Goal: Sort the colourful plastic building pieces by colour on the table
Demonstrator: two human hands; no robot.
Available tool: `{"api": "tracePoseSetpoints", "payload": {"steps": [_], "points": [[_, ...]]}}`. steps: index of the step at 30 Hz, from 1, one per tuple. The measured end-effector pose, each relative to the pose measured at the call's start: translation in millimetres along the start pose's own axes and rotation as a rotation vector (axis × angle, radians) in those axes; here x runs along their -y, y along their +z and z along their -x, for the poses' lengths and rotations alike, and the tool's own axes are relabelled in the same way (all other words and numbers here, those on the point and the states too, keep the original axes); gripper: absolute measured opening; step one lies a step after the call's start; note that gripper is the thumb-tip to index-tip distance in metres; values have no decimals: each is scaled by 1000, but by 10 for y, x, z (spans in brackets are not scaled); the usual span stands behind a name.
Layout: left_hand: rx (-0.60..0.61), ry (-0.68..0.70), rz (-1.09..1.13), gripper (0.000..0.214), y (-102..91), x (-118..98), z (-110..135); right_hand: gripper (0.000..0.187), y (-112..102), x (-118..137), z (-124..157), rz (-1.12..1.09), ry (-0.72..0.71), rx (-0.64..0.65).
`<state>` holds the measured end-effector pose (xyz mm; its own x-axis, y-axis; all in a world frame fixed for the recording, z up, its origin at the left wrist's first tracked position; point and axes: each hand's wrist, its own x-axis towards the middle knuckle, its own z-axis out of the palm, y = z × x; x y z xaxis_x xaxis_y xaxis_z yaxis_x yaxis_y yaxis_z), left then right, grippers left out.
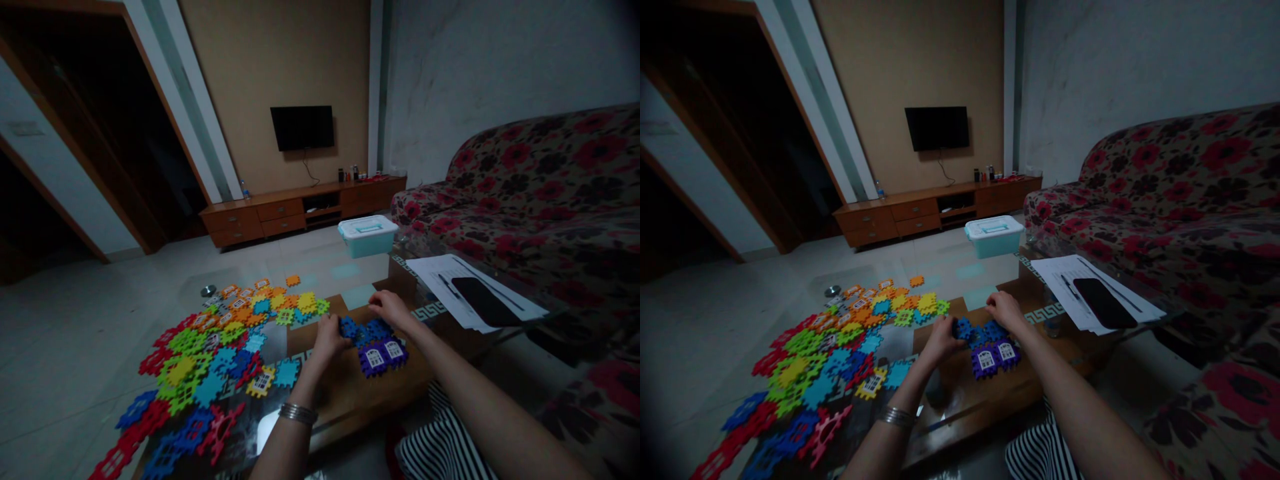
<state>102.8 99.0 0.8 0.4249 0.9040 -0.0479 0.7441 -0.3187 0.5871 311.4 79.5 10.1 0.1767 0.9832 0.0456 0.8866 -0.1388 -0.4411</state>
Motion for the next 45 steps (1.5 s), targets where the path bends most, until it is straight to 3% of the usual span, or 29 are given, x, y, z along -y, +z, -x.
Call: {"api": "tracePoseSetpoints", "payload": {"steps": [3,8,15,20,24,28,31,34,45], "points": [[-19,52,31,44,6,-80,-14,20,-23,-77,19,-4,38,19],[109,45,-12,55,112,-159,-24,16,-28,-160,55,14,78,47],[157,40,55,71,165,-97,-45,19,-16,-135,71,13,97,110],[137,43,187,57,191,-19,-69,21,-14,-91,89,21,87,156],[117,53,162,51,160,-79,-24,21,-8,-77,101,25,69,169],[101,188,-21,77,104,-261,125,22,2,-82,102,25,38,173],[200,346,-130,107,134,-379,246,23,20,-101,85,30,39,172],[268,401,-224,120,218,-415,311,23,39,-118,67,43,44,169],[249,423,-234,105,337,-353,385,17,226,-356,19,9,-61,161]]}}
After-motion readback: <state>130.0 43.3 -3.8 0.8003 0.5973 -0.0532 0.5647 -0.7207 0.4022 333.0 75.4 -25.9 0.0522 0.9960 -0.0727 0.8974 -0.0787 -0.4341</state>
